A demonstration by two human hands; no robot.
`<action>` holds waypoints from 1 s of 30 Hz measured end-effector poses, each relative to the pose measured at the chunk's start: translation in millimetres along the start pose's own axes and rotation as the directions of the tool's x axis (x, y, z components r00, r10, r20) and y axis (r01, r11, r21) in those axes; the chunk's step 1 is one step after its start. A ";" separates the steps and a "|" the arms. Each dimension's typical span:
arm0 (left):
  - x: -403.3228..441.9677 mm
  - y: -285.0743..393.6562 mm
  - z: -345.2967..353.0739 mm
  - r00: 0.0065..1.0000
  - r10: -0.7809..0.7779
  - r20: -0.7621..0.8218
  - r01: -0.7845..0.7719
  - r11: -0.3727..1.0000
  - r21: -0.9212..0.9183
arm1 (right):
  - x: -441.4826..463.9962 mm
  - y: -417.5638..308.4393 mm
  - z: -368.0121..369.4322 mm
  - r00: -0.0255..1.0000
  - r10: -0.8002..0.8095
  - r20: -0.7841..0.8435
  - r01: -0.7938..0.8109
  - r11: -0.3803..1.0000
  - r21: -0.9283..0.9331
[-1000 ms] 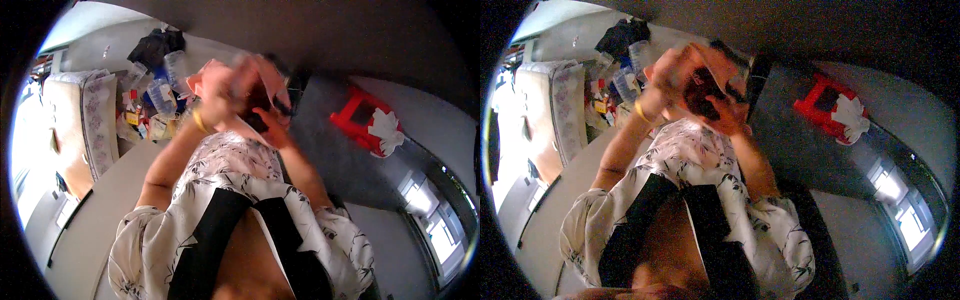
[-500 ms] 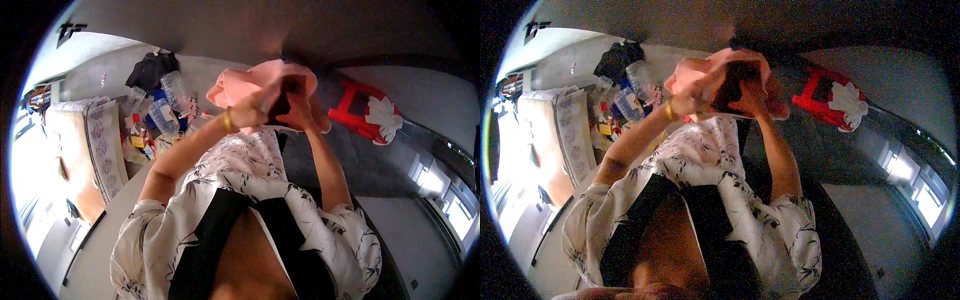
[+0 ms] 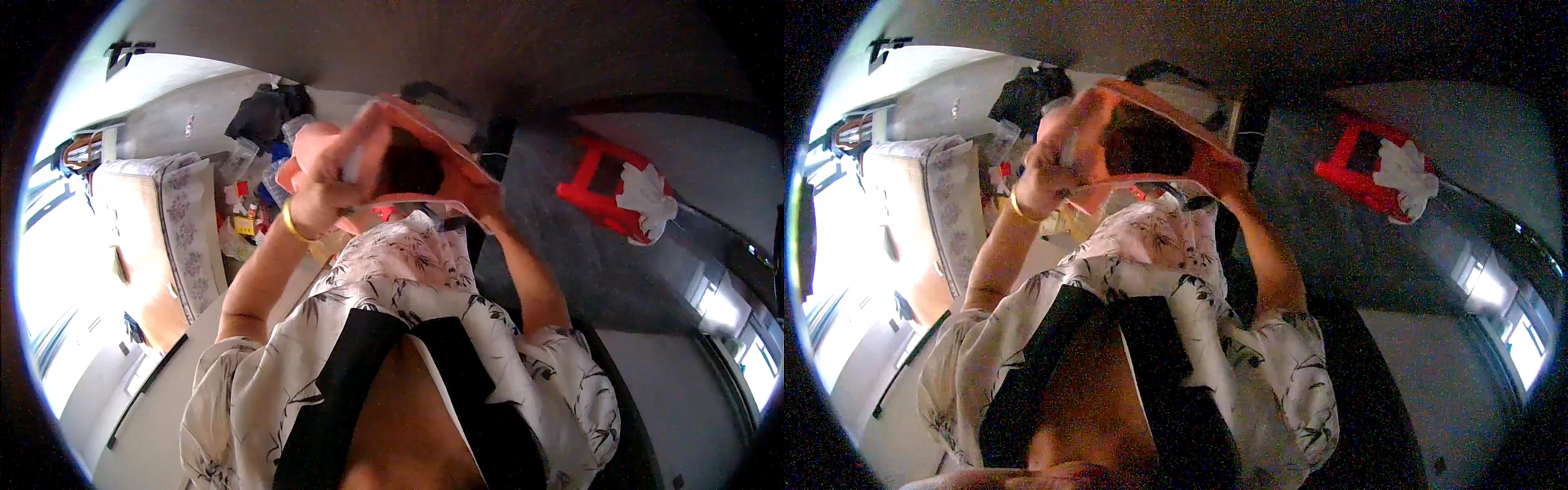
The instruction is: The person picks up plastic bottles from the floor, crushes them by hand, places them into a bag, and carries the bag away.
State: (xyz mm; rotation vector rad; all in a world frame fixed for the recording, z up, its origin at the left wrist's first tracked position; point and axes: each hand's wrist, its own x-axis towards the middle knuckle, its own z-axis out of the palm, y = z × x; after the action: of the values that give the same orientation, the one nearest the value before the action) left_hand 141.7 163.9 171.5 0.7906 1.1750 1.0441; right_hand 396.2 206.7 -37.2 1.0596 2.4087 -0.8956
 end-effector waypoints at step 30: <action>34.8 -72.7 -14.4 0.963 0.135 0.233 -0.204 0.930 0.307 | -66.2 95.1 6.5 0.869 -0.068 -0.489 -0.049 0.974 -0.223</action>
State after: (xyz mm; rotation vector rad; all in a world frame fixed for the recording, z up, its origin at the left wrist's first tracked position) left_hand 146.0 171.3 90.1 1.2545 1.1276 0.8890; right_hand 511.6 216.8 -44.4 1.3094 2.8418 -0.3508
